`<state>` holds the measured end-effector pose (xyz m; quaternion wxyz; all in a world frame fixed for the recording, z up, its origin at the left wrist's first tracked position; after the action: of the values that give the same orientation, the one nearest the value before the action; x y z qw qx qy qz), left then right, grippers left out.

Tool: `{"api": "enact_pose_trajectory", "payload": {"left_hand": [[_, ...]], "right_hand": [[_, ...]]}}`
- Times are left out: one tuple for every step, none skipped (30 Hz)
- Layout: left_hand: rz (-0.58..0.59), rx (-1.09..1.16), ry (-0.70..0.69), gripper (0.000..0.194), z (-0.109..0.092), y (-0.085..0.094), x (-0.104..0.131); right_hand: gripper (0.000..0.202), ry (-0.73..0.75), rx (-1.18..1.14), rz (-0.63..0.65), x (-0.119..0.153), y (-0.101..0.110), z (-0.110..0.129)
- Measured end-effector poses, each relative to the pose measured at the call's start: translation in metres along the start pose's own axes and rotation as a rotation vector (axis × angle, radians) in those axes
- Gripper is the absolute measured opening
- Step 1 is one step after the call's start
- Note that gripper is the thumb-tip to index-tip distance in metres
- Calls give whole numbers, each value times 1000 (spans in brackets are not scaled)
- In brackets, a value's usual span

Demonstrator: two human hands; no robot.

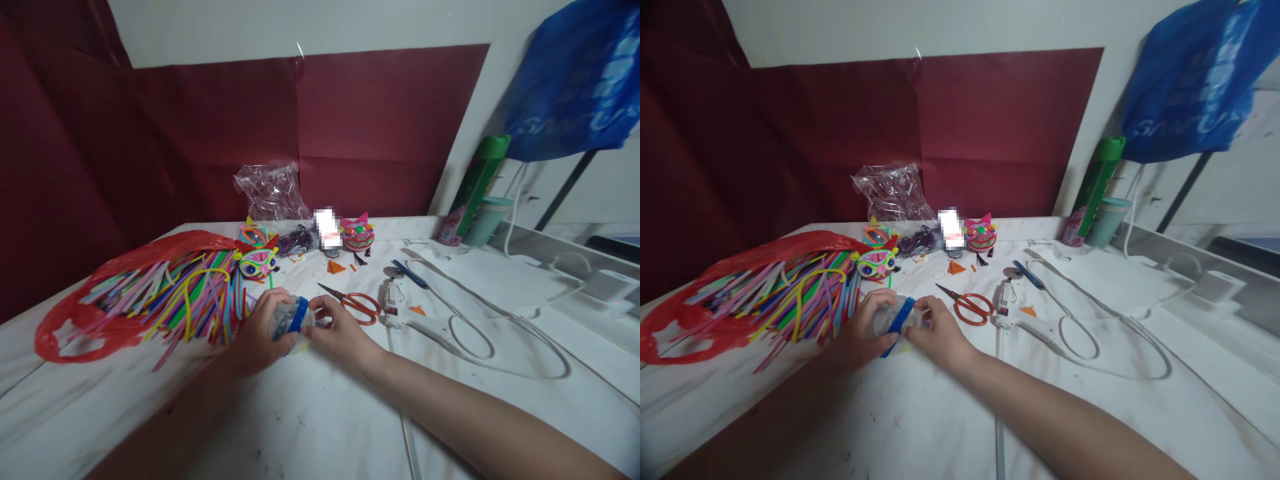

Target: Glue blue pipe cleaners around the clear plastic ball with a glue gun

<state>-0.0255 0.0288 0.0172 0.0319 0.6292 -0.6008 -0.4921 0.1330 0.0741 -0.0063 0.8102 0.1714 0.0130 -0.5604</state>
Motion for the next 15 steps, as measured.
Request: {"api": "enact_pose_trajectory", "payload": {"left_hand": [[-2, 2, 7, 41, 1, 1, 0], [-3, 4, 11, 41, 1, 1, 0], [-4, 8, 12, 40, 1, 2, 0], [-4, 10, 13, 41, 2, 2, 0], [-7, 12, 13, 41, 2, 2, 0], [-11, 15, 12, 41, 2, 1, 0], [-16, 18, 10, 41, 1, 1, 1], [-21, 22, 7, 42, 1, 0, 1], [-23, 29, 5, 42, 0, -1, 1], [-25, 37, 7, 43, 0, -1, 1], [-29, 48, 15, 42, 0, -1, 1], [-33, 65, 29, 42, 1, 0, 1], [-37, 88, 49, 41, 2, 1, 0], [-35, 118, 73, 40, 5, 3, 0], [-32, 156, 101, 40, 8, 4, 0]], "right_hand": [[30, -5, -4, 11, -1, 1, 0], [28, -6, -4, 20, -1, 2, 1], [28, -3, -2, 22, -1, 2, 1], [28, 0, 1, 19, -1, 2, 0], [28, 2, 3, 13, -1, 2, 0], [29, 4, 4, 7, -1, 1, -1], [30, 6, 7, -2, 0, 0, -1], [31, 9, 8, -14, 0, -2, -2], [32, 14, 8, -24, 1, -3, -2], [32, 18, 8, -31, 1, -4, -1], [33, 19, 5, -36, 1, -3, 0], [33, 18, 0, -45, 1, -2, 1], [32, 17, -11, -58, 1, 1, 3], [31, 17, -28, -70, 0, 5, 6], [27, 19, -50, -82, -1, 10, 9]]}}
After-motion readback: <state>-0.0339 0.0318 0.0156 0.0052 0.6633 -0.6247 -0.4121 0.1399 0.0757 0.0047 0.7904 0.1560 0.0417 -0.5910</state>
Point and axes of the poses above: each hand's wrist, its own x-axis away from the middle knuckle, its own y-axis out of the back of the hand, z = x × y, the point moved 4 cm from there along -x, towards the middle knuckle, and after that the axes turned 2 degrees about x, right-handed, at the moved point
